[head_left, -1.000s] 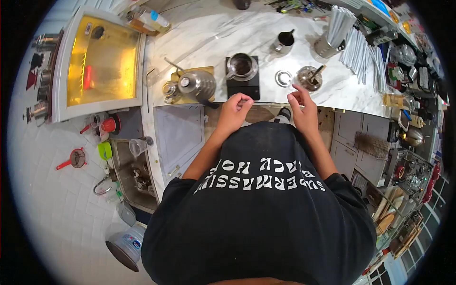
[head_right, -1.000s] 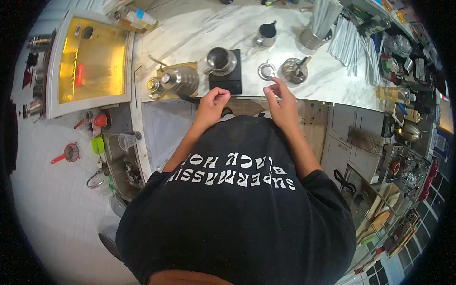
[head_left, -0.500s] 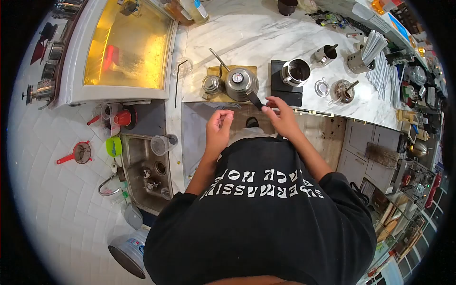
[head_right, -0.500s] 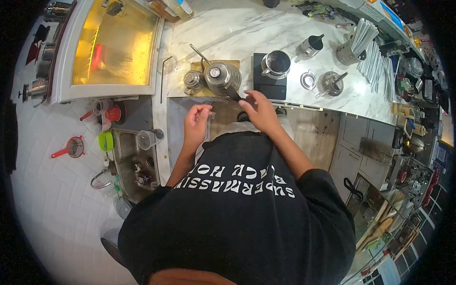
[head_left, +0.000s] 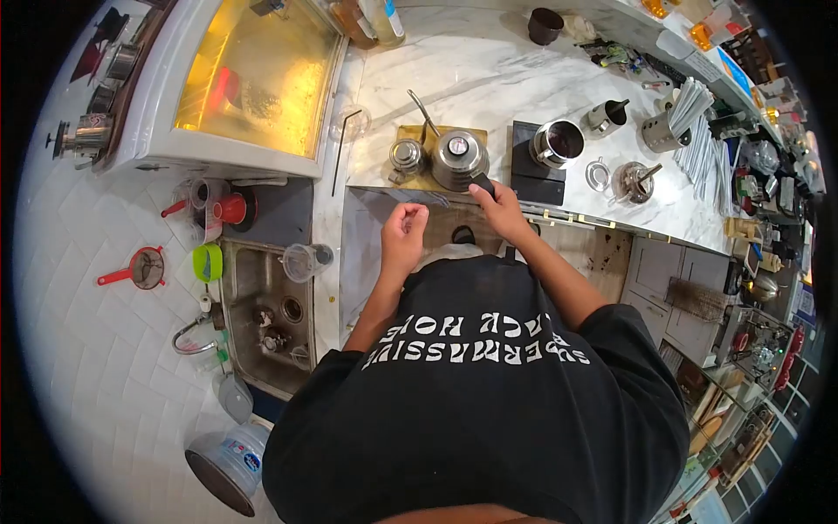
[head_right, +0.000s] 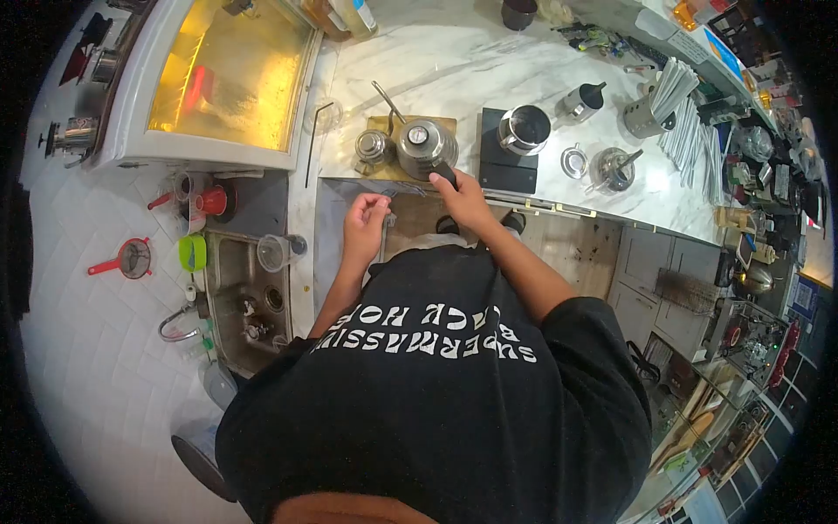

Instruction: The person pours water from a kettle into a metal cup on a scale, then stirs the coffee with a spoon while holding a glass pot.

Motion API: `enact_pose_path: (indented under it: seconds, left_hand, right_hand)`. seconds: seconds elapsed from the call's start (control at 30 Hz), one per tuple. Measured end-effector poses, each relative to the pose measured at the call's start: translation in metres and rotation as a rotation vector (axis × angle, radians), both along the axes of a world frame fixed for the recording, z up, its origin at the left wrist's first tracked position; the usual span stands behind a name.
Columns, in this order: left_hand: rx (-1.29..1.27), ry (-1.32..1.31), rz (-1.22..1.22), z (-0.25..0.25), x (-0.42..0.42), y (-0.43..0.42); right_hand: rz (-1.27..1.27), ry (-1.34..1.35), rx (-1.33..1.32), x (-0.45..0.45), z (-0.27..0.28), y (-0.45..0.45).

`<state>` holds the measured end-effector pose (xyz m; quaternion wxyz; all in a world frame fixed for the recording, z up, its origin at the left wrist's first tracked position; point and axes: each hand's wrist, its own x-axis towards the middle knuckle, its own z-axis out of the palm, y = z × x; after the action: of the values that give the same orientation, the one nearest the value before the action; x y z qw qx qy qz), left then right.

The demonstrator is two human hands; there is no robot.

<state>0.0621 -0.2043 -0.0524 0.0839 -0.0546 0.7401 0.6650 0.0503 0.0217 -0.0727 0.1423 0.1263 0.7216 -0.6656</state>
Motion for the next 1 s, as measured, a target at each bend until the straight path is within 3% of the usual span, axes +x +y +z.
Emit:
enact_pose_path:
  seconds: [0.2, 1.0]
  left_hand:
    - [0.019, -0.009, -0.010, -0.005, -0.004, -0.001]
    - [0.020, 0.024, 0.013, -0.005, -0.011, -0.010]
  right_hand:
    - [-0.125, 0.154, -0.046, 0.003, -0.013, -0.011]
    - [-0.212, 0.098, 0.020, 0.017, 0.009, -0.002]
